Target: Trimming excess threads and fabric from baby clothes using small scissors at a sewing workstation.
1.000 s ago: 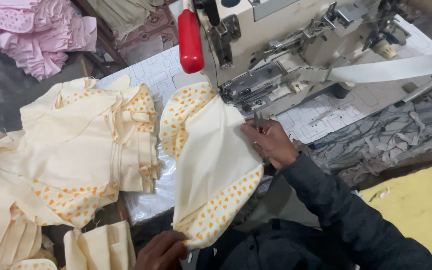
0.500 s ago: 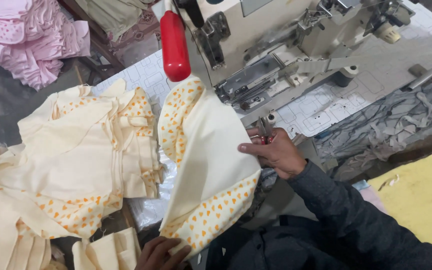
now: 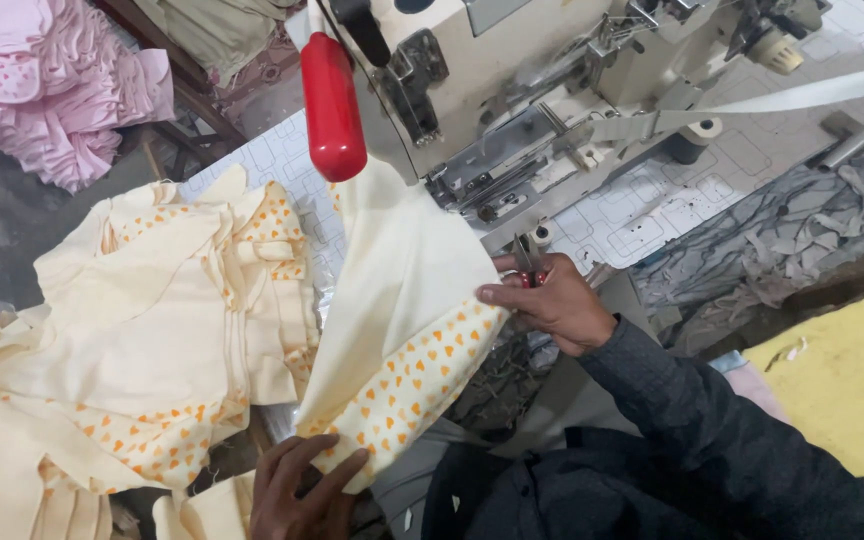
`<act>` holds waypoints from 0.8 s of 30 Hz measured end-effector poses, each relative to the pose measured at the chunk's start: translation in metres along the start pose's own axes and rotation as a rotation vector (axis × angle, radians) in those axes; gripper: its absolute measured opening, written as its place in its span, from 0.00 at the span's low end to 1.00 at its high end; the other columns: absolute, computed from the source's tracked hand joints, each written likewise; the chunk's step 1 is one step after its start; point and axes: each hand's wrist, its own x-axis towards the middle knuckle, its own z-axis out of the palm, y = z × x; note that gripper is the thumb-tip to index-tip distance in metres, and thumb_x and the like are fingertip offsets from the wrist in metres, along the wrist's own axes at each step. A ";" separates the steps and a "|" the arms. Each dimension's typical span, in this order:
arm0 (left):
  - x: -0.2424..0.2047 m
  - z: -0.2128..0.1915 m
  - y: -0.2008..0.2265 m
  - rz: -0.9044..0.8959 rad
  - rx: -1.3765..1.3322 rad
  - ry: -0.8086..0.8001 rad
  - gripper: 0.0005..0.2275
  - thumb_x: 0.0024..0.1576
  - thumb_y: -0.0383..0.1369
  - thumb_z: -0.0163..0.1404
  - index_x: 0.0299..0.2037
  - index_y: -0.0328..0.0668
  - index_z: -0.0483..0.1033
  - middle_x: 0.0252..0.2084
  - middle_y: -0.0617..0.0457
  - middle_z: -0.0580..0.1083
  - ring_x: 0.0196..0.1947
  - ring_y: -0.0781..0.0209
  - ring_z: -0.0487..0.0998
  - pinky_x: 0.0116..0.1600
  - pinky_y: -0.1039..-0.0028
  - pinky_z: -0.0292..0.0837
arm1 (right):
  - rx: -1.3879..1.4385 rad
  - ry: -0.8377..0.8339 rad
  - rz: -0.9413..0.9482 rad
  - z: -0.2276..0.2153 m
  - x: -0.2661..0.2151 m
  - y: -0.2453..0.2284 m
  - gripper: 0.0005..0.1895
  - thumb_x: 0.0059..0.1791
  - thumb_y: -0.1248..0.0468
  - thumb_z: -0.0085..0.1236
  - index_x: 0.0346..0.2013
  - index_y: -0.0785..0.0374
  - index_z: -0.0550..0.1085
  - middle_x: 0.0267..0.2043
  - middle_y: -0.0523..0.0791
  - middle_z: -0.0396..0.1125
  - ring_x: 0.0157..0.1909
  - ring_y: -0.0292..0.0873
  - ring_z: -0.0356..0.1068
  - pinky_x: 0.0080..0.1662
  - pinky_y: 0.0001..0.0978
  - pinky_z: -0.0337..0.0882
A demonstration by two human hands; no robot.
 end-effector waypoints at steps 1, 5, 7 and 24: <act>0.001 0.001 -0.003 0.011 -0.012 -0.005 0.19 0.46 0.24 0.53 0.43 0.66 0.84 0.50 0.57 0.76 0.49 0.50 0.72 0.57 0.64 0.75 | 0.020 -0.018 -0.021 -0.003 0.002 0.003 0.31 0.41 0.67 0.70 0.58 0.68 0.73 0.20 0.33 0.53 0.22 0.27 0.55 0.21 0.23 0.56; 0.018 -0.004 0.009 -0.116 -0.023 0.024 0.23 0.43 0.21 0.51 0.43 0.68 0.84 0.52 0.56 0.76 0.52 0.51 0.72 0.36 0.77 0.78 | -0.005 -0.045 -0.031 -0.001 -0.003 -0.002 0.31 0.43 0.68 0.68 0.61 0.69 0.73 0.21 0.33 0.53 0.22 0.27 0.51 0.24 0.30 0.49; 0.023 -0.003 -0.001 0.045 0.036 0.043 0.20 0.49 0.22 0.52 0.44 0.66 0.83 0.56 0.53 0.74 0.53 0.47 0.71 0.59 0.66 0.74 | 0.058 -0.019 -0.025 0.001 -0.002 -0.003 0.25 0.42 0.70 0.69 0.54 0.70 0.77 0.17 0.34 0.57 0.17 0.27 0.48 0.19 0.25 0.47; 0.060 0.025 -0.033 0.059 0.021 0.082 0.17 0.56 0.21 0.59 0.46 0.66 0.83 0.59 0.48 0.71 0.57 0.41 0.69 0.63 0.54 0.68 | 0.017 0.032 -0.231 0.004 0.016 -0.001 0.13 0.45 0.69 0.70 0.42 0.67 0.79 0.33 0.48 0.74 0.12 0.31 0.48 0.17 0.28 0.49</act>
